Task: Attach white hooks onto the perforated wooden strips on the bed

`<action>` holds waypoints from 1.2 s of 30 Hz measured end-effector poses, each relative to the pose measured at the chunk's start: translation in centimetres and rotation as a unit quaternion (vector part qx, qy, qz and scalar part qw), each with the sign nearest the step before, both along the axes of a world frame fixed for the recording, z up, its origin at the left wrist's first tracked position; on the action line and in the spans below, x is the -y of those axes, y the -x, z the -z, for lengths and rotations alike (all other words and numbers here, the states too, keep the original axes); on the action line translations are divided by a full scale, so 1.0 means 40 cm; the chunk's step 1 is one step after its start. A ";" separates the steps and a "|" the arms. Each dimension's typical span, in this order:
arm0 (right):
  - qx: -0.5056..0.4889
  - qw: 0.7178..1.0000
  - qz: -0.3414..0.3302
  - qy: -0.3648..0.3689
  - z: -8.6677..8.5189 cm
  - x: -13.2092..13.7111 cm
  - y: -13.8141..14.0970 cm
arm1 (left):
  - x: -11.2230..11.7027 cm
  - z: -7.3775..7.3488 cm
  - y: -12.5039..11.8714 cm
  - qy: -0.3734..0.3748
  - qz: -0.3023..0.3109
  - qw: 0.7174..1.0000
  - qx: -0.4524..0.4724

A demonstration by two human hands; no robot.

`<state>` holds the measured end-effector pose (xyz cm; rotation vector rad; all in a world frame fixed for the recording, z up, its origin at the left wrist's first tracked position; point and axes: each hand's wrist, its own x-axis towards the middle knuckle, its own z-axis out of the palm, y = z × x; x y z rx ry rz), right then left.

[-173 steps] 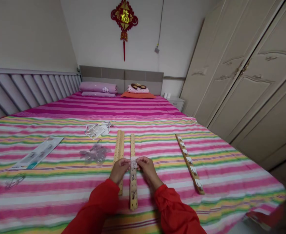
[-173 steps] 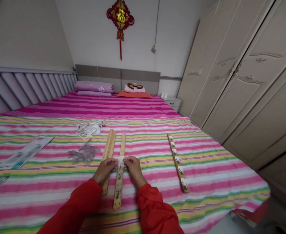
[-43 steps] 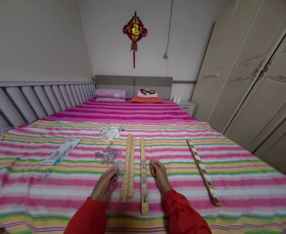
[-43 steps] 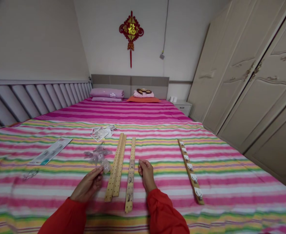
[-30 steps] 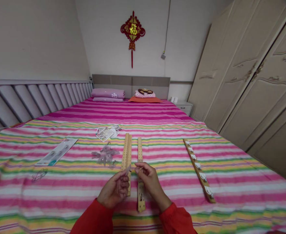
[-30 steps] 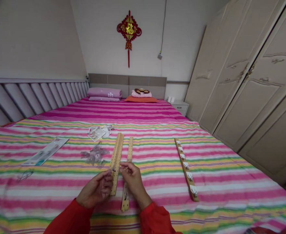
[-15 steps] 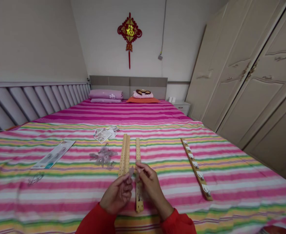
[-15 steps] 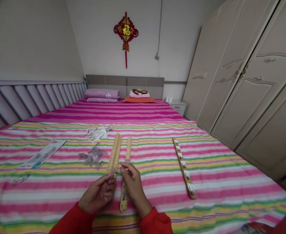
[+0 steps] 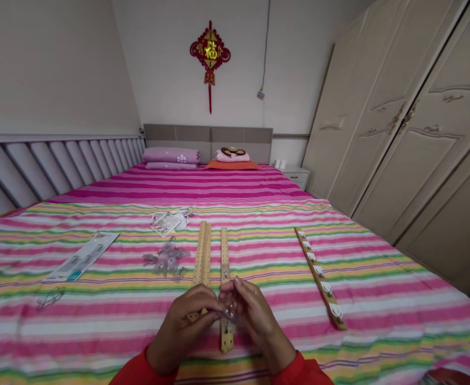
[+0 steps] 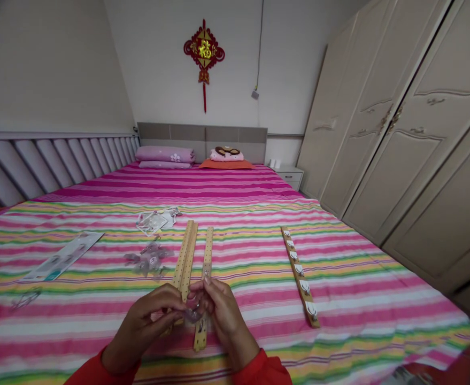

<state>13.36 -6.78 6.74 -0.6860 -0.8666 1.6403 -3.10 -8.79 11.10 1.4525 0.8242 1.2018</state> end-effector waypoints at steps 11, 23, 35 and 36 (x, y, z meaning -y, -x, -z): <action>0.025 0.977 -0.210 -0.014 0.007 0.014 -0.046 | -0.039 -0.009 0.029 0.028 0.163 0.983 -0.078; -0.022 0.966 -0.252 0.050 0.034 -0.006 -0.053 | -0.099 0.050 -0.009 0.127 0.178 0.976 -0.002; 0.060 0.992 0.072 0.083 0.107 -0.270 -0.034 | -0.299 0.123 -0.067 0.208 -0.140 0.968 0.028; 0.065 0.991 0.088 0.080 0.115 -0.287 -0.031 | -0.321 0.137 -0.070 0.204 -0.147 0.968 0.026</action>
